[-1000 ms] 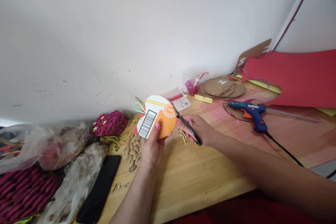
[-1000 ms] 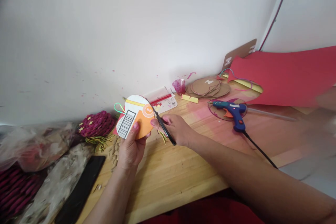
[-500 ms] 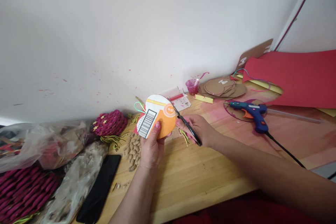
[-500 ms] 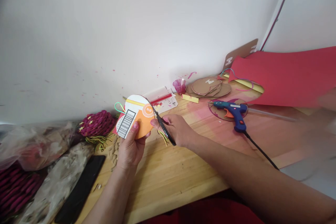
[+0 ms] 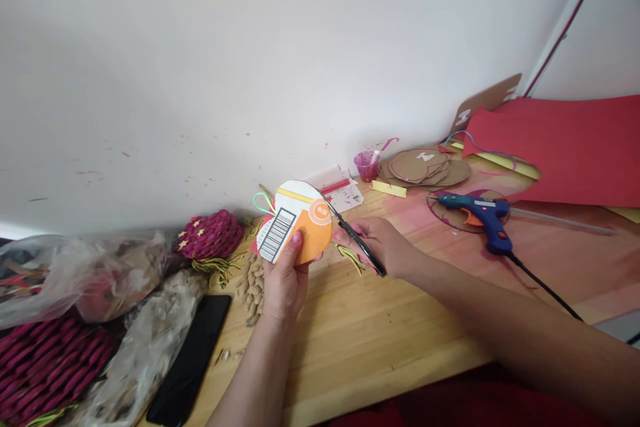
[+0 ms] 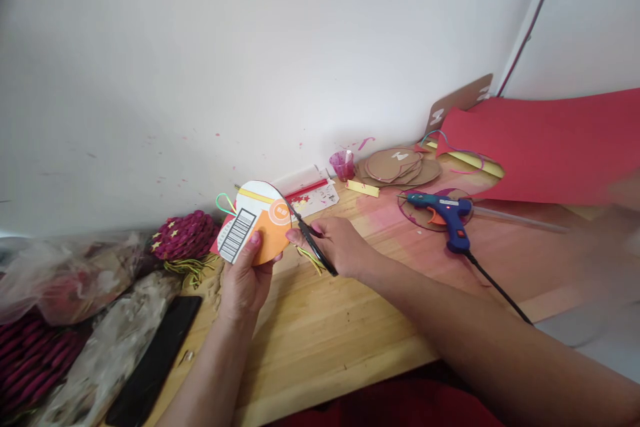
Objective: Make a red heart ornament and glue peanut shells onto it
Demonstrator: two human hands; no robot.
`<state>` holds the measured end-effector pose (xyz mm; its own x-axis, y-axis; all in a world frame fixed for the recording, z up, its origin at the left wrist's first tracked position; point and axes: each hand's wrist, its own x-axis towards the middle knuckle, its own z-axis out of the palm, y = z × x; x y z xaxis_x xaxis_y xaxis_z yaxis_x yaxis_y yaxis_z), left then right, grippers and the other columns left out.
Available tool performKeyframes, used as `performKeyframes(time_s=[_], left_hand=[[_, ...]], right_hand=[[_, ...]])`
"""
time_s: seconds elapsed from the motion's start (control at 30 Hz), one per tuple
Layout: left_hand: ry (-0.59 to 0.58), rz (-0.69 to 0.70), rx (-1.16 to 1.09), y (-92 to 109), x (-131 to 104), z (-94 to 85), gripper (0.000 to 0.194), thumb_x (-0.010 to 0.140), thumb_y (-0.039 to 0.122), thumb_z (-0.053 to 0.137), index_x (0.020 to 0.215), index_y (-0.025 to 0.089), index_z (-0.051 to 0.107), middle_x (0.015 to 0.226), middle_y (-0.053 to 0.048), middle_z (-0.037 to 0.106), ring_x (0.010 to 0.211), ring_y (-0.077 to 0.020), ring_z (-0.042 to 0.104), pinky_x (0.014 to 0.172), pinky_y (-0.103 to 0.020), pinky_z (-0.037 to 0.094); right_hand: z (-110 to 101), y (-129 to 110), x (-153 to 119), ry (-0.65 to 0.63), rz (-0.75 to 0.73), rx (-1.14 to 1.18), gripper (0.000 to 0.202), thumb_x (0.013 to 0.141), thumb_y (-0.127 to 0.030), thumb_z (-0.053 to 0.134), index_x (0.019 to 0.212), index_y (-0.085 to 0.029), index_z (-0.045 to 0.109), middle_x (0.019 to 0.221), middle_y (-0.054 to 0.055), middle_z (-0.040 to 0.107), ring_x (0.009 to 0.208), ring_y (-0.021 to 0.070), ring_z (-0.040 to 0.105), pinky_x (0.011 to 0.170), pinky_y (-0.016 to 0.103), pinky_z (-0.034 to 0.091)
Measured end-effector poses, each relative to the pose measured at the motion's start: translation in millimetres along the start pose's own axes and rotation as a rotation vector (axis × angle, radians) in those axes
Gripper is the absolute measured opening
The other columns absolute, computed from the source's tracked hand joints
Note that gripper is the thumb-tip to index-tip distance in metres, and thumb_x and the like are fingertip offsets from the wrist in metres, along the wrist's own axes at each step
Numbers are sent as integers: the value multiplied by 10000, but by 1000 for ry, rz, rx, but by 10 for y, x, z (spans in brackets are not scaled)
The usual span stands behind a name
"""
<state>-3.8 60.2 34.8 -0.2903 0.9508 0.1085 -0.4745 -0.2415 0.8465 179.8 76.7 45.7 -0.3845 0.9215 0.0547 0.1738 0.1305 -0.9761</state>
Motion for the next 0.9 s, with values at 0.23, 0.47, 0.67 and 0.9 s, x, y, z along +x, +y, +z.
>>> performKeyframes(time_s=[0.23, 0.47, 0.67, 0.9], left_hand=[[11, 8, 3, 30, 32, -20, 555, 679, 237, 898, 1196, 247, 695, 1086, -30, 738, 756, -157, 708, 456, -166, 537], [-4, -33, 24, 31, 27, -35, 517, 672, 235, 897, 1151, 241, 703, 1055, -23, 743, 730, -155, 711, 444, -168, 541], [-22, -64, 65, 22, 16, -57, 511, 656, 252, 904, 1126, 212, 708, 1038, -52, 746, 732, -161, 712, 448, -160, 542], [-25, -59, 62, 10, 14, -50, 496, 666, 248, 899, 1125, 216, 712, 1017, -44, 744, 727, -149, 706, 461, -152, 545]], right_hand=[[-33, -35, -3, 5, -17, -174, 612, 852, -747, 526, 593, -203, 418, 550, -35, 365, 540, 114, 385, 487, 252, 218], [-13, 12, -5, -3, -52, -127, 567, 892, -689, 527, 608, -203, 451, 544, -33, 417, 511, 111, 405, 481, 245, 234], [-42, -13, 0, 29, -48, -98, 569, 855, -701, 574, 600, -209, 442, 520, -35, 419, 481, 112, 407, 467, 244, 234], [-33, 34, 14, 14, -31, -116, 542, 879, -684, 548, 639, -207, 454, 564, -32, 430, 531, 119, 416, 484, 245, 242]])
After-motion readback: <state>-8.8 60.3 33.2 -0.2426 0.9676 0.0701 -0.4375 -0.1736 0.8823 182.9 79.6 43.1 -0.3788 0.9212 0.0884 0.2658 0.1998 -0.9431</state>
